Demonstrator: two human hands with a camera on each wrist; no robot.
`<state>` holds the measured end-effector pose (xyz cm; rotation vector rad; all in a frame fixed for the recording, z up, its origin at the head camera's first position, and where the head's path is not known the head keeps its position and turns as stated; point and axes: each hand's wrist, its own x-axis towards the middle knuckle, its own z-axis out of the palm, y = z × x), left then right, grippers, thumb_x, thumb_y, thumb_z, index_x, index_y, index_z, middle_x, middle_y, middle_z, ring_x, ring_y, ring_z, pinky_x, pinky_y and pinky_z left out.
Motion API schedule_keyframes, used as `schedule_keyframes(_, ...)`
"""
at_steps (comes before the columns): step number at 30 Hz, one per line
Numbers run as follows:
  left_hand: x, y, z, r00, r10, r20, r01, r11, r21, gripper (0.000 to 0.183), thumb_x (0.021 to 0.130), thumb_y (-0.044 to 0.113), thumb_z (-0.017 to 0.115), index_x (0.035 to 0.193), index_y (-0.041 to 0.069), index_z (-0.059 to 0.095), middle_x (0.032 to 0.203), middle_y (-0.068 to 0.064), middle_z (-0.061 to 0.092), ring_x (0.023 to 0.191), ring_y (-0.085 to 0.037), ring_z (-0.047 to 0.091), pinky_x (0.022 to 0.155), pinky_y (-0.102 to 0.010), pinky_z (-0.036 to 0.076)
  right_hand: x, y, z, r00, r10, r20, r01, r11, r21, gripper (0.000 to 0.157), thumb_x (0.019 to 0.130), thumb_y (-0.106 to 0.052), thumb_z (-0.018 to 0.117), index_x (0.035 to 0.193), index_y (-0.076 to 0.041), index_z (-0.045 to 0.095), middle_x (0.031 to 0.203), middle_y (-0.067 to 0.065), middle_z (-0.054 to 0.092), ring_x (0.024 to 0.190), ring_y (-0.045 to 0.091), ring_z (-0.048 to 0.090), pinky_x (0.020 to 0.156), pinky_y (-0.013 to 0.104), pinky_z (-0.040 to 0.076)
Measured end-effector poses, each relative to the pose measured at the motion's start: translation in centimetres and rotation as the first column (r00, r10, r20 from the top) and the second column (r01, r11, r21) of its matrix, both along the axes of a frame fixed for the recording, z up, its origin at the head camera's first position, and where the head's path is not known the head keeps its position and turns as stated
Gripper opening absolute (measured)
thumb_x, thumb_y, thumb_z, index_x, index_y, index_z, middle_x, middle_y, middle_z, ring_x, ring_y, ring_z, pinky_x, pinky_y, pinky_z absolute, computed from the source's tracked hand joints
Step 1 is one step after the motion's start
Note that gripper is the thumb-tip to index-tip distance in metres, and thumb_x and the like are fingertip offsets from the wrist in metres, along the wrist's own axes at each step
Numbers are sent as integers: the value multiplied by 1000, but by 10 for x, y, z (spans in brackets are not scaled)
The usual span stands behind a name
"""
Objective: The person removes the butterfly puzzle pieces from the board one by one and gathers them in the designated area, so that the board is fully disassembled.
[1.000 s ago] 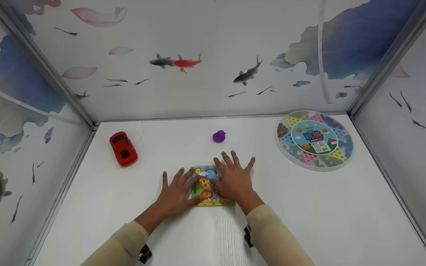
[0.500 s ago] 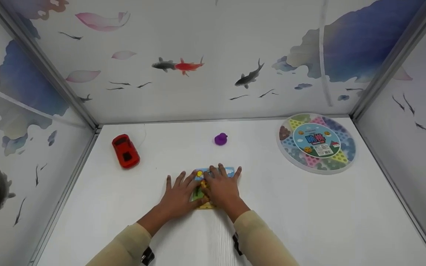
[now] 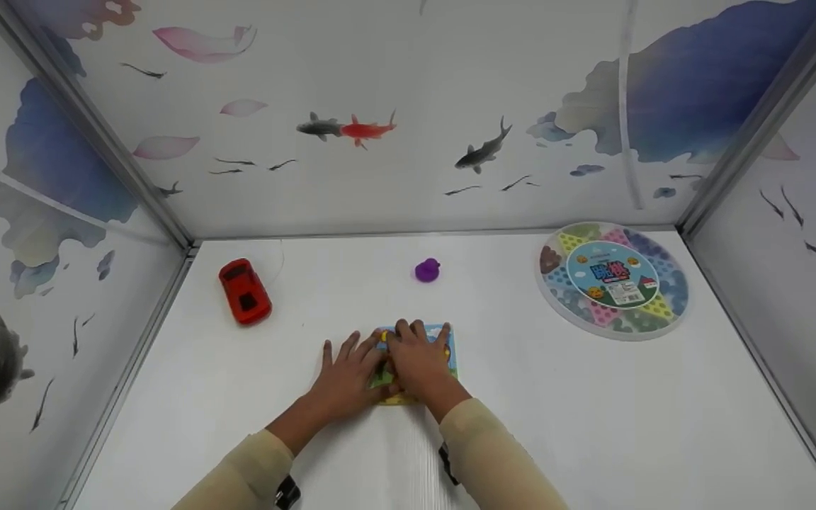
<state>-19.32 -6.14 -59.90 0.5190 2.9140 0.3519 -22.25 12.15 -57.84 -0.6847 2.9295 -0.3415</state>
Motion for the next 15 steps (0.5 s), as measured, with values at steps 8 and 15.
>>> schedule_keyframes(8,1,1,5,1000,2,30,-3,1000,16,86,104,77,53,172,26,42,185,0,28,172,-40,22,129,-84,17,-6,0,4,999,-22,28,23,998,-54,74,89,-25,96,155,-18,62,154,9,61,147,40,52,117,91,31)
schedule_keyframes(15,0,1,6,999,2,35,-3,1000,21,85,105,73,57,172,22,43,184,-2,31,171,-41,24,128,-83,20,-12,-5,5,999,-52,14,53,997,-58,60,96,-15,87,152,-14,65,147,11,65,138,40,57,111,82,45)
